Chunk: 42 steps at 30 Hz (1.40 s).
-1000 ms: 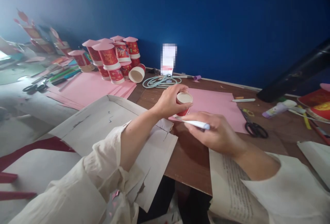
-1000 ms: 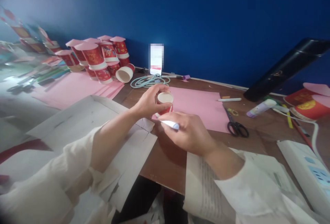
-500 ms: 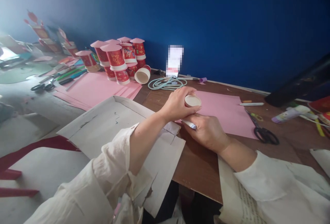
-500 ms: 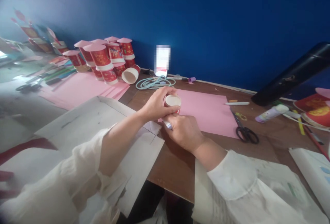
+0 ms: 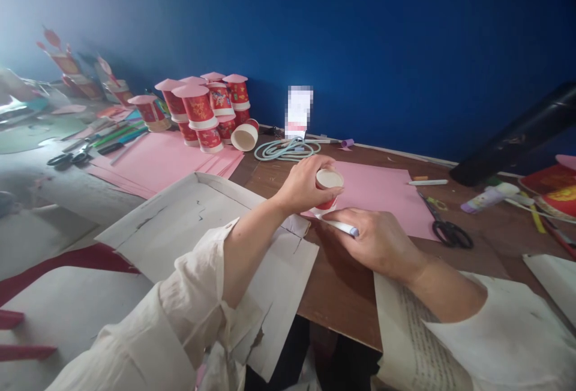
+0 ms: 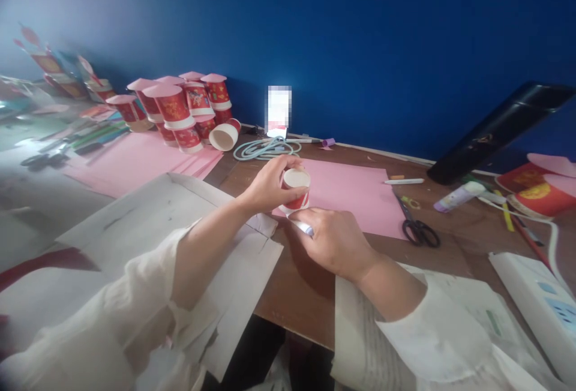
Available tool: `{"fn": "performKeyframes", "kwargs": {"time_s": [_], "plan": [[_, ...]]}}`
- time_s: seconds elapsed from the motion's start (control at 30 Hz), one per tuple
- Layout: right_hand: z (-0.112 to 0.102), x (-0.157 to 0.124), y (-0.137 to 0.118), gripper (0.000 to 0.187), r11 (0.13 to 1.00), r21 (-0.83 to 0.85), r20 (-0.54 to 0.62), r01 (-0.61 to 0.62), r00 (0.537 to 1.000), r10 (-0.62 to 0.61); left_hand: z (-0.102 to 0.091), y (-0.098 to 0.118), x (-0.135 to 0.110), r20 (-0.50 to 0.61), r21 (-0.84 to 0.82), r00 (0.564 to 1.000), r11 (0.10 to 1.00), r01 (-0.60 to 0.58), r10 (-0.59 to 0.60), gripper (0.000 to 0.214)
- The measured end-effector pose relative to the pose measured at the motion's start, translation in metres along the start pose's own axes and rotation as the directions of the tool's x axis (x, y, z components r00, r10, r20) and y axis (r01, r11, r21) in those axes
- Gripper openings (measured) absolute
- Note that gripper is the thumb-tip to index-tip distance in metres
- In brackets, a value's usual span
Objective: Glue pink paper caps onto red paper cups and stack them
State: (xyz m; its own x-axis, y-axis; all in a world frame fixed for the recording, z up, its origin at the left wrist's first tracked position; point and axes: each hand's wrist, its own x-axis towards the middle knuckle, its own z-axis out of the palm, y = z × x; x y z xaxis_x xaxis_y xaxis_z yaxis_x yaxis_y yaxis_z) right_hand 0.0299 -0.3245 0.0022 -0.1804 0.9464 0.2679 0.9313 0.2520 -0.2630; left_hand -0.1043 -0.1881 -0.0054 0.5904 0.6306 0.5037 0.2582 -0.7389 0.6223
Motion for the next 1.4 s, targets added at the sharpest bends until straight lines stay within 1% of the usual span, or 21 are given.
{"fn": "performKeyframes", "kwargs": {"time_s": [0.17, 0.27, 0.33, 0.4, 0.47, 0.53, 0.57, 0.63, 0.67, 0.73, 0.77, 0.8, 0.83, 0.87, 0.9, 0.97, 1.07, 1.13, 1.23, 1.3, 1.4], "plan": [[-0.001, -0.007, 0.002, 0.02, 0.997, 0.032, -0.002, -0.068, 0.998, 0.068, 0.001, -0.002, 0.0, -0.011, 0.006, 1.0, 1.0, -0.024, 0.024, 0.049], [-0.005, -0.012, 0.007, 0.019, 0.977, 0.177, -0.054, -0.116, 0.99, 0.127, 0.001, -0.002, 0.0, -0.006, 0.011, 1.0, 1.0, -0.01, 0.01, 0.05], [-0.012, -0.017, 0.013, 0.016, 0.937, 0.315, -0.136, -0.154, 0.969, 0.205, 0.0, -0.002, 0.0, -0.003, 0.011, 1.0, 1.0, 0.004, -0.004, 0.051], [-0.02, -0.022, 0.023, 0.015, 0.883, 0.417, -0.236, -0.215, 0.913, 0.333, 0.001, -0.002, -0.001, -0.003, 0.004, 1.0, 1.0, 0.007, -0.007, 0.05], [-0.023, -0.026, 0.033, 0.017, 0.825, 0.507, -0.35, -0.249, 0.815, 0.461, 0.002, -0.002, -0.002, -0.009, -0.016, 1.0, 1.0, 0.002, -0.002, 0.05], [-0.021, -0.027, 0.043, 0.02, 0.793, 0.559, -0.437, -0.243, 0.726, 0.531, 0.004, -0.002, -0.003, -0.02, -0.053, 1.0, 0.999, 0.001, -0.002, 0.051], [-0.019, -0.028, 0.046, 0.021, 0.79, 0.564, -0.462, -0.24, 0.702, 0.543, 0.004, -0.003, -0.004, -0.027, -0.085, 1.0, 0.996, 0.005, -0.007, 0.052], [-0.013, -0.028, 0.052, 0.022, 0.797, 0.55, -0.473, -0.25, 0.693, 0.544, 0.004, -0.005, -0.003, -0.054, -0.184, 0.998, 0.983, 0.0, -0.01, 0.054], [-0.01, -0.028, 0.053, 0.023, 0.8, 0.543, -0.471, -0.257, 0.696, 0.543, 0.002, -0.007, -0.001, -0.094, -0.235, 0.995, 0.972, -0.011, -0.011, 0.053], [-0.008, -0.03, 0.054, 0.023, 0.806, 0.532, -0.477, -0.261, 0.694, 0.54, -0.006, -0.012, 0.001, -0.262, -0.268, 0.964, 0.963, -0.04, -0.033, 0.048], [-0.007, -0.03, 0.053, 0.023, 0.809, 0.527, -0.483, -0.261, 0.691, 0.538, -0.011, -0.015, 0.002, -0.375, -0.227, 0.926, 0.973, -0.039, -0.05, 0.046], [-0.007, -0.031, 0.052, 0.024, 0.813, 0.519, -0.489, -0.263, 0.689, 0.535, -0.017, -0.019, 0.003, -0.485, -0.148, 0.872, 0.989, -0.009, -0.064, 0.044], [-0.008, -0.032, 0.051, 0.024, 0.819, 0.509, -0.496, -0.266, 0.687, 0.532, -0.023, -0.023, 0.003, -0.574, -0.043, 0.816, 0.998, 0.052, -0.067, 0.045], [-0.008, -0.032, 0.051, 0.025, 0.824, 0.495, -0.501, -0.275, 0.685, 0.529, -0.029, -0.027, 0.002, -0.626, 0.068, 0.777, 0.989, 0.135, -0.063, 0.046], [-0.009, -0.032, 0.05, 0.026, 0.83, 0.475, -0.508, -0.293, 0.679, 0.53, -0.034, -0.031, 0.001, -0.647, 0.168, 0.76, 0.961, 0.221, -0.062, 0.046], [-0.011, -0.033, 0.052, 0.029, 0.839, 0.415, -0.527, -0.353, 0.658, 0.537, -0.04, -0.038, -0.001, -0.634, 0.308, 0.767, 0.879, 0.365, -0.096, 0.044], [-0.016, -0.034, 0.059, 0.036, 0.833, 0.3, -0.55, -0.464, 0.629, 0.549, -0.042, -0.044, -0.003, -0.581, 0.387, 0.794, 0.798, 0.462, -0.178, 0.045], [-0.023, -0.036, 0.065, 0.04, 0.814, 0.263, -0.553, -0.518, 0.611, 0.567, -0.04, -0.046, -0.002, -0.56, 0.397, 0.805, 0.79, 0.468, -0.195, 0.046], [-0.035, -0.039, 0.073, 0.04, 0.76, 0.253, -0.531, -0.599, 0.571, 0.627, -0.039, -0.049, -0.001, -0.557, 0.392, 0.805, 0.79, 0.471, -0.205, 0.046], [-0.041, -0.042, 0.078, 0.039, 0.727, 0.236, -0.493, -0.645, 0.565, 0.662, -0.04, -0.053, -0.001, -0.555, 0.389, 0.802, 0.783, 0.486, -0.222, 0.048], [-0.048, -0.048, 0.088, 0.038, 0.707, 0.18, -0.451, -0.684, 0.581, 0.677, -0.043, -0.057, -0.001, -0.548, 0.404, 0.806, 0.773, 0.489, -0.224, 0.05]]}}
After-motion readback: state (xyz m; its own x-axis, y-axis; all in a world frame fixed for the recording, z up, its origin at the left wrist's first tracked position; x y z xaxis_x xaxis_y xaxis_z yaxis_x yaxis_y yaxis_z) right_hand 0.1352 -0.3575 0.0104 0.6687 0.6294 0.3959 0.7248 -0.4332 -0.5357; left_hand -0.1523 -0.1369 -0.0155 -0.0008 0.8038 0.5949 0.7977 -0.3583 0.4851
